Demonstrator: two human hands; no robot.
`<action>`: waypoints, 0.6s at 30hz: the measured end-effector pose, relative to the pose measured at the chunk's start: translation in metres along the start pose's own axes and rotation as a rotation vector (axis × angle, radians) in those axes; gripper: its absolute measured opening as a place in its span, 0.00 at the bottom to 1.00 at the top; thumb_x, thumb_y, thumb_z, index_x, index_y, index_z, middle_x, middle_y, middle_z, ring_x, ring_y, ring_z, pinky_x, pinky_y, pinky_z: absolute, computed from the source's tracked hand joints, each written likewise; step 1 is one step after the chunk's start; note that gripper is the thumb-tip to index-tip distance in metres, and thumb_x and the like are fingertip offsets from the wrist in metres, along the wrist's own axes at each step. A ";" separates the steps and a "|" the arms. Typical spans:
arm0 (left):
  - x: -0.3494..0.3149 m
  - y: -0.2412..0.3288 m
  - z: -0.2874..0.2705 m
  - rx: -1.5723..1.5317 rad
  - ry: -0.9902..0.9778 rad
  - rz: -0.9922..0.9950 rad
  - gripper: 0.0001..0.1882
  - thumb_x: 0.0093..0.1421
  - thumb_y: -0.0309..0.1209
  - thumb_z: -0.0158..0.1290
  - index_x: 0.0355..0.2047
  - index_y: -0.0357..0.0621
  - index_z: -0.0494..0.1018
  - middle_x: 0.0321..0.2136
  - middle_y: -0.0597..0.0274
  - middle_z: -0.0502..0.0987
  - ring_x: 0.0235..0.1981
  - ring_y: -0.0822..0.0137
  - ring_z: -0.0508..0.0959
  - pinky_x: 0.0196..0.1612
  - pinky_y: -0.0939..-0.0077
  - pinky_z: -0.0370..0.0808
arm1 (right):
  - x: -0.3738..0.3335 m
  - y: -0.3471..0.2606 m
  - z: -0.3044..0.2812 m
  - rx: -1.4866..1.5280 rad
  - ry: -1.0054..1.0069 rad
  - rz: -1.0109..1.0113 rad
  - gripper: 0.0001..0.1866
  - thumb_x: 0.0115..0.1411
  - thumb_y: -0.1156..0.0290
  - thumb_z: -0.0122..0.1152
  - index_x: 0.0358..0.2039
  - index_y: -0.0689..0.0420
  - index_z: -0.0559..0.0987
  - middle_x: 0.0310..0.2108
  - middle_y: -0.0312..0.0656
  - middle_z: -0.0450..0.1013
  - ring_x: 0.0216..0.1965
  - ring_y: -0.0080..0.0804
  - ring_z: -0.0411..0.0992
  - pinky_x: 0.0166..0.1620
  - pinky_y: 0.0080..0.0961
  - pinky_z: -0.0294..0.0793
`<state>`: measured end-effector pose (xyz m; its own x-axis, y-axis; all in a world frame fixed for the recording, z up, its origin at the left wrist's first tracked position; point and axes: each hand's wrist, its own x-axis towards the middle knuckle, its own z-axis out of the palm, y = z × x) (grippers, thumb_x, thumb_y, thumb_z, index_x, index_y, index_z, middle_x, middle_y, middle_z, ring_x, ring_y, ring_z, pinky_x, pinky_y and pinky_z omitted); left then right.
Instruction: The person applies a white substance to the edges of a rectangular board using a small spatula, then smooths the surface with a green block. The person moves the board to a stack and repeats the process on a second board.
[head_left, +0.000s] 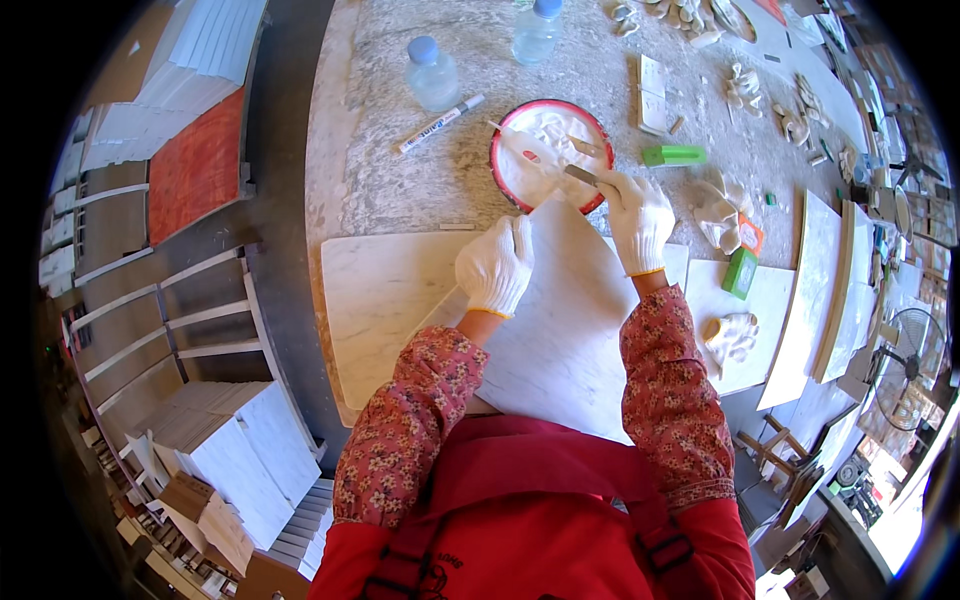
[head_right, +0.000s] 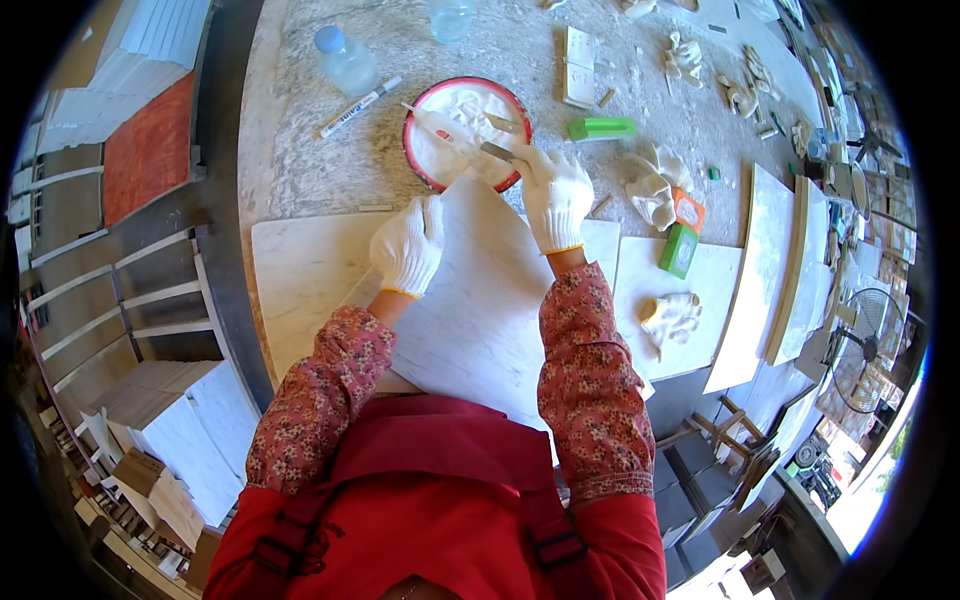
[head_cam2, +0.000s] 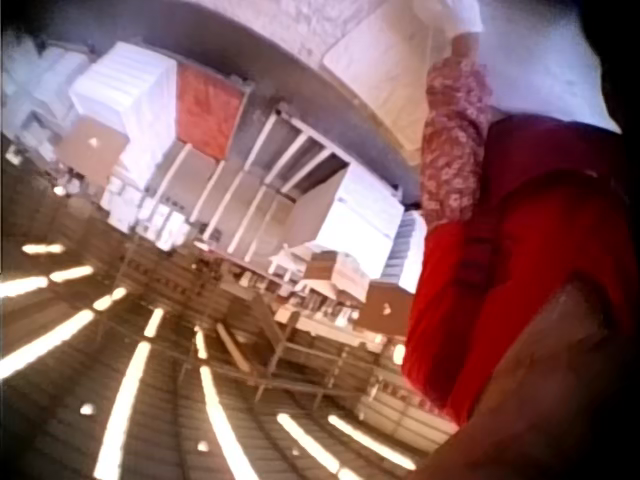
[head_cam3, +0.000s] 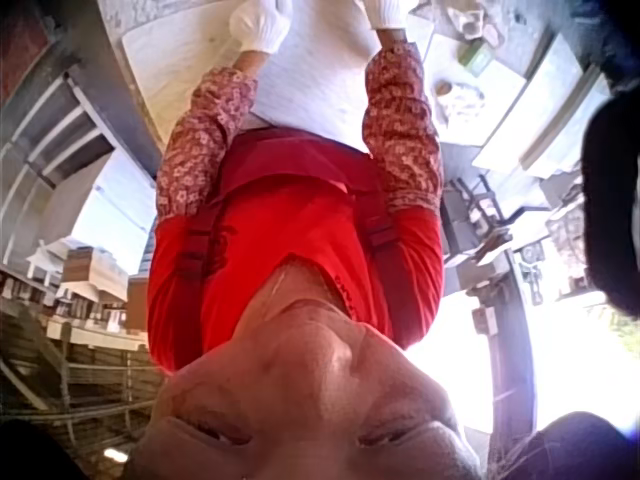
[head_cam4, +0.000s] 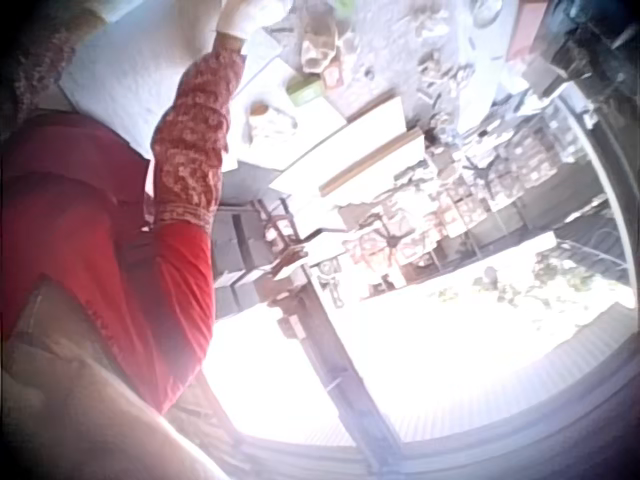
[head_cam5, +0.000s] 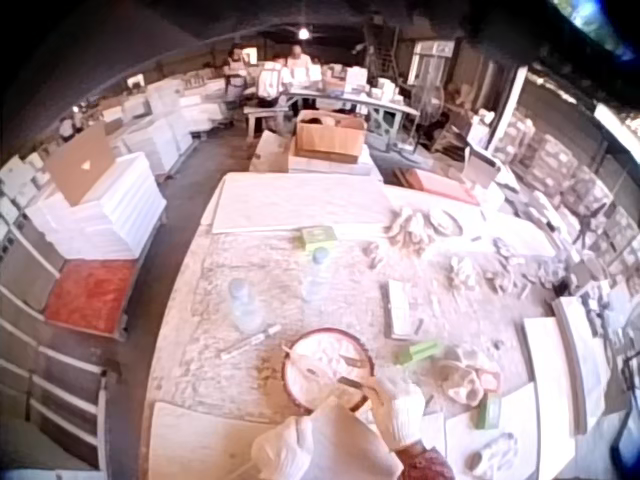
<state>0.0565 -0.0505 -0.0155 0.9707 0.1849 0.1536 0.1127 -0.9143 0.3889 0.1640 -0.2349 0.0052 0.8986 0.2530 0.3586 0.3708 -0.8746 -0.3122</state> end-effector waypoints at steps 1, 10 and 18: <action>-0.001 -0.001 0.003 0.002 0.009 0.005 0.07 0.65 0.36 0.48 0.29 0.52 0.71 0.22 0.61 0.73 0.19 0.58 0.76 0.20 0.62 0.71 | 0.006 -0.002 0.001 -0.044 0.028 -0.040 0.08 0.54 0.61 0.66 0.35 0.44 0.85 0.26 0.37 0.76 0.29 0.39 0.74 0.34 0.37 0.72; -0.001 -0.004 0.007 -0.008 -0.104 -0.098 0.11 0.67 0.39 0.45 0.28 0.53 0.71 0.22 0.60 0.76 0.19 0.54 0.77 0.18 0.60 0.70 | 0.070 -0.074 0.038 -0.053 -0.170 -0.045 0.16 0.50 0.50 0.67 0.33 0.47 0.84 0.33 0.41 0.77 0.40 0.44 0.75 0.42 0.40 0.73; -0.003 -0.004 0.009 -0.023 -0.131 -0.129 0.10 0.67 0.38 0.45 0.31 0.53 0.71 0.25 0.60 0.75 0.20 0.54 0.77 0.20 0.60 0.71 | 0.054 -0.069 -0.002 0.338 -0.179 0.199 0.17 0.58 0.53 0.64 0.36 0.55 0.80 0.32 0.42 0.78 0.36 0.43 0.76 0.40 0.36 0.74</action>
<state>0.0556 -0.0507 -0.0257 0.9680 0.2502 -0.0182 0.2347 -0.8774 0.4184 0.1862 -0.1618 0.0476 0.9759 0.1864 0.1134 0.2152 -0.7367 -0.6410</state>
